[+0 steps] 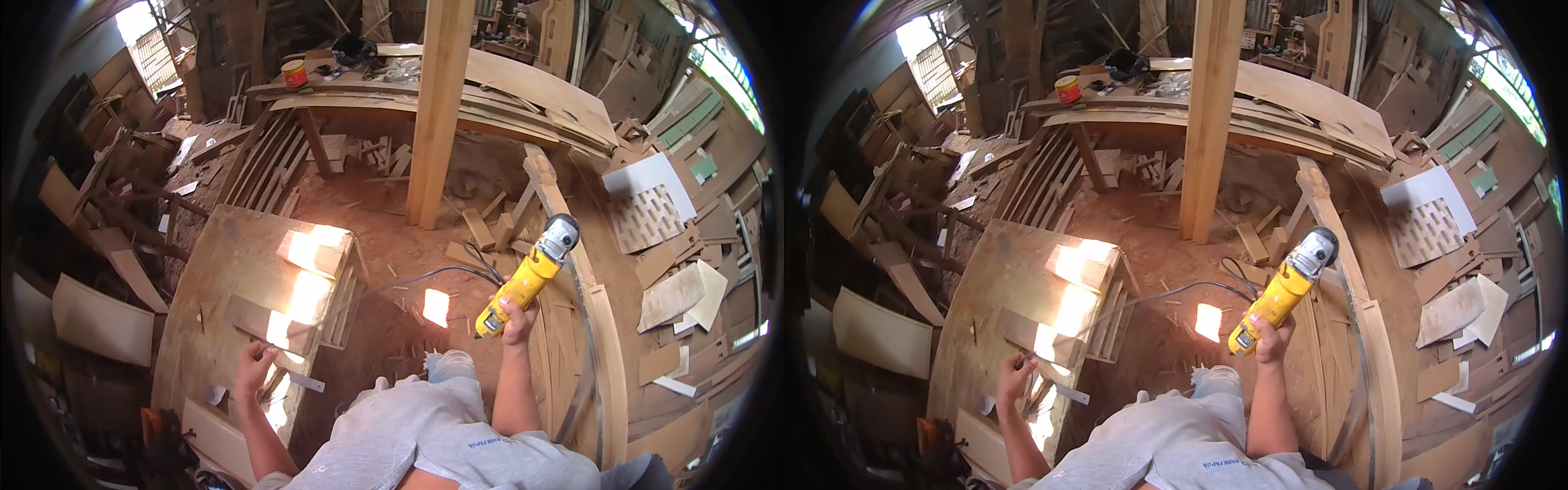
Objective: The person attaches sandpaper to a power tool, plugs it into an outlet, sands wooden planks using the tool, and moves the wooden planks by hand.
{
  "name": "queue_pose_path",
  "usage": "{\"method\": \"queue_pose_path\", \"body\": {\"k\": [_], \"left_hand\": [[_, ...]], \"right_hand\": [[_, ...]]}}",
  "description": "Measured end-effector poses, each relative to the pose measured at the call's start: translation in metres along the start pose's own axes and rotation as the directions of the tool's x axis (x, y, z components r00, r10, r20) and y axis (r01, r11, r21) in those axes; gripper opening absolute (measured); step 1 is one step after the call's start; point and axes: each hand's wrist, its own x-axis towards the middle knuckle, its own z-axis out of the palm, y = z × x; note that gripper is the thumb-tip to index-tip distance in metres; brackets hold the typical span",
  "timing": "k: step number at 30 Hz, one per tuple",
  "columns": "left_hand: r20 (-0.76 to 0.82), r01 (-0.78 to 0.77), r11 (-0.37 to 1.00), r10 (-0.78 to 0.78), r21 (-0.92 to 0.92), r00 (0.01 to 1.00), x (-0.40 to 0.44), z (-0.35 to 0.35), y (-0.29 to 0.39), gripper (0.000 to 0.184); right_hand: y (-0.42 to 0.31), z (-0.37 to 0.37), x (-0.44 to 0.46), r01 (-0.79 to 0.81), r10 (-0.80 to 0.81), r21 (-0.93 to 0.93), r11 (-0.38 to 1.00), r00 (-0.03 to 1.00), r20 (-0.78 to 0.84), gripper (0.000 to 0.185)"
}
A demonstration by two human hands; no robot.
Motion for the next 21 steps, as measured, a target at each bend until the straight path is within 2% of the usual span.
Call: {"method": "queue_pose_path", "body": {"k": [3,7,9,10,11,12,15,19,21], "left_hand": [[-0.039,-0.177,0.971,0.173,-0.161,0.984,0.008,0.014,0.033,0.019],[-0.14,-0.231,0.884,0.189,-0.406,0.972,-0.004,0.043,0.104,0.018],[-0.178,-0.243,0.827,0.175,-0.508,0.968,-0.007,0.058,0.135,0.021],[-0.207,-0.282,0.82,0.204,-0.498,0.957,-0.007,0.068,0.144,0.028],[-0.206,-0.295,0.8,0.218,-0.523,0.954,-0.007,0.079,0.148,0.027],[-0.211,-0.317,0.775,0.239,-0.547,0.948,-0.003,0.09,0.151,0.027],[-0.121,-0.262,0.777,0.236,-0.572,0.964,0.001,0.13,0.172,0.026],[-0.005,-0.131,0.78,0.162,-0.612,0.987,0.011,0.195,0.173,0.029],[0.036,-0.133,0.788,0.193,-0.601,0.98,0.008,0.221,0.175,0.03]], "right_hand": [[0.015,0.011,0.016,-0.06,0.058,0.013,0.998,0.993,0.105,0.056],[0.028,0.022,0.028,-0.188,0.198,-0.063,0.98,0.942,0.271,0.058],[0.022,0.032,0.034,-0.248,0.257,-0.075,0.966,0.892,0.371,0.044],[0.018,0.036,0.035,-0.277,0.285,-0.081,0.957,0.862,0.418,0.037],[0.013,0.039,0.035,-0.338,0.344,-0.096,0.936,0.821,0.455,0.034],[0.02,0.037,0.042,-0.31,0.338,-0.143,0.94,0.788,0.515,0.034],[0.028,0.036,0.055,-0.287,0.326,-0.172,0.943,0.678,0.658,0.036],[0.036,0.033,0.064,-0.352,0.404,-0.241,0.905,0.528,0.747,0.043],[0.033,0.034,0.065,-0.381,0.427,-0.258,0.888,0.477,0.768,0.045]]}}
